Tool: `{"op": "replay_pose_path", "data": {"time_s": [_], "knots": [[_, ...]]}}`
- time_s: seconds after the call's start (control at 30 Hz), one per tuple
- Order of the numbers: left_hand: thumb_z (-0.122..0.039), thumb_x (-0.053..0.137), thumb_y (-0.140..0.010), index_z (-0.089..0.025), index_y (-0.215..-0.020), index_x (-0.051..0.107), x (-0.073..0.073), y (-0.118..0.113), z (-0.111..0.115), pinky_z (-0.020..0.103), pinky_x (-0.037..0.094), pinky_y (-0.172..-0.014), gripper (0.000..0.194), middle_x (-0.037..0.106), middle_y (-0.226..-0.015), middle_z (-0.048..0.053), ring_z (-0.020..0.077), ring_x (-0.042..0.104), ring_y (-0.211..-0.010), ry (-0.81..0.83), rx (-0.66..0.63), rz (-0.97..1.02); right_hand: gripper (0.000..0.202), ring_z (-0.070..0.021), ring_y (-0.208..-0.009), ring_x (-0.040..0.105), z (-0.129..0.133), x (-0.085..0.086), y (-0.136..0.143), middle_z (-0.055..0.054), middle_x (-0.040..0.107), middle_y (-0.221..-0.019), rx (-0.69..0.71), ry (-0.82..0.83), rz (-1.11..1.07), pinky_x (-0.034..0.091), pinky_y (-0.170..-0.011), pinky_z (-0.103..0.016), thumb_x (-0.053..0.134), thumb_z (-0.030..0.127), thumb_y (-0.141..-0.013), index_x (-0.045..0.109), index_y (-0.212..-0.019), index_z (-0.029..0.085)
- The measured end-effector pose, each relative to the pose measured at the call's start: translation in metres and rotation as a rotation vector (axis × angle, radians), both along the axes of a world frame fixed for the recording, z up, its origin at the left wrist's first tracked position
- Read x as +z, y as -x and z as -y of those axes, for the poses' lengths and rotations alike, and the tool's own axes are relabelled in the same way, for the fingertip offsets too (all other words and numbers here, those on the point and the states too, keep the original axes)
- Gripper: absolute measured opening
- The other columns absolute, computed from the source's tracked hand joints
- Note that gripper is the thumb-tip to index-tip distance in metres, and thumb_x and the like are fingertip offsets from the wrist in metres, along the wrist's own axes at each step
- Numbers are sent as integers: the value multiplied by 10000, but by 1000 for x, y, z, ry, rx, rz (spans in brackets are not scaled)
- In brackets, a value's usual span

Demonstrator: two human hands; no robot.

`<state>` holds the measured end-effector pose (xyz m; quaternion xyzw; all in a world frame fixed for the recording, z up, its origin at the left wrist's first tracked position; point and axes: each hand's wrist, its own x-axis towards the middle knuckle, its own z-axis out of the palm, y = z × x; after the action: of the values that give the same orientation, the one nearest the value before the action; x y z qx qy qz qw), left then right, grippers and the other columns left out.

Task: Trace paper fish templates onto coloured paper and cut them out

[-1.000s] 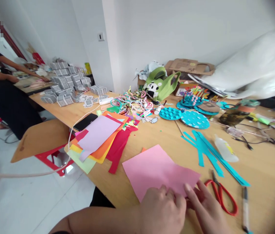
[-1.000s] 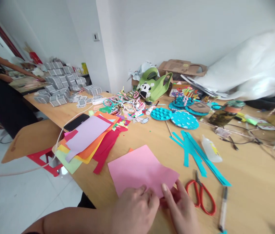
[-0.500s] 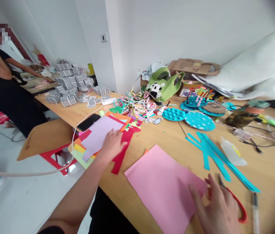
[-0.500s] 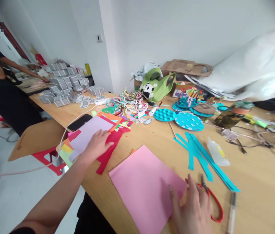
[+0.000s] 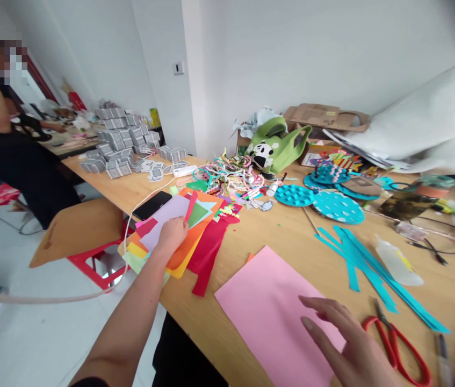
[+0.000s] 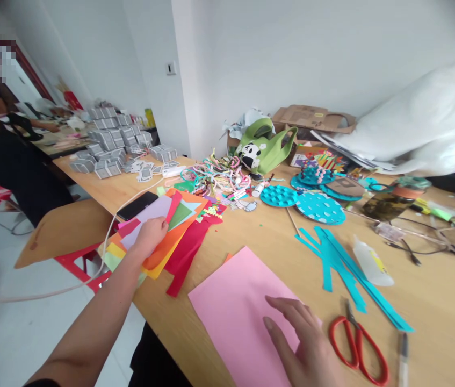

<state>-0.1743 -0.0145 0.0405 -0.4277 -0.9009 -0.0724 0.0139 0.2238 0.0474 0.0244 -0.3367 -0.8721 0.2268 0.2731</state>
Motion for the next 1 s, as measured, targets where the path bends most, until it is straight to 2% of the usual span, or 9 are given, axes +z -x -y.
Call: {"op": "replay_pose_path", "data": {"time_s": [0.2,0.3,0.37,0.4,0.6,0.7,0.77,0.9,1.0], "knots": [[-259,417,-899,-161,-869,675,-8,12,9,291,394,-683,278,701,-843,106,234,638,-819,-160,102,78,275,-190,-765,653,-20,48,79,-60,705,-853,221,247,-40,532,-696,-319,487,407,-887,682,-902,213],[-332,483,-870,-170,-806,673,-11,16,11,262,378,-649,257,684,-763,55,200,615,-768,-250,133,136,223,-172,-674,630,-41,50,139,-36,691,-749,302,333,-60,509,-617,-289,537,358,-845,685,-848,191],[-369,498,-854,-167,-767,667,-13,19,12,244,374,-623,277,664,-710,27,180,597,-726,-308,144,179,149,-150,-609,617,-56,47,181,-11,668,-679,348,528,-51,503,-578,-260,590,301,-817,672,-800,177],[-382,496,-850,-164,-752,664,-13,20,13,237,375,-614,292,657,-695,18,171,589,-709,-337,144,200,115,-143,-589,615,-62,46,201,-3,655,-645,296,638,-56,504,-568,-249,613,271,-804,656,-766,171],[-423,448,-861,-142,-738,665,-20,25,16,226,389,-592,376,653,-677,14,148,566,-649,-476,128,282,265,-135,-511,640,-88,45,293,-64,684,-712,178,803,-29,538,-517,-260,435,354,-944,577,-893,136],[-425,444,-865,-139,-739,663,-24,27,17,234,399,-600,382,646,-670,20,154,570,-646,-510,139,285,451,-154,-537,663,-95,41,318,-95,693,-750,133,828,-15,556,-532,-290,279,487,-974,547,-993,125],[-396,456,-866,-139,-783,668,-25,28,17,246,417,-623,343,654,-688,31,166,589,-664,-523,160,280,466,-171,-583,677,-99,35,328,-105,694,-756,103,803,5,561,-565,-300,318,520,-957,563,-987,124],[-251,465,-860,-146,-1169,585,-21,23,19,288,463,-727,348,694,-851,68,207,642,-803,-559,228,252,167,-247,-838,690,-108,24,336,-140,693,-801,21,663,50,545,-740,-323,638,287,-813,616,-795,123],[-123,423,-852,-199,-1362,441,-21,16,19,297,470,-836,516,671,-1049,82,209,628,-974,-597,170,174,65,-271,-965,660,-112,18,338,-131,693,-820,-9,580,45,514,-826,-320,666,128,-725,607,-699,139]]}}
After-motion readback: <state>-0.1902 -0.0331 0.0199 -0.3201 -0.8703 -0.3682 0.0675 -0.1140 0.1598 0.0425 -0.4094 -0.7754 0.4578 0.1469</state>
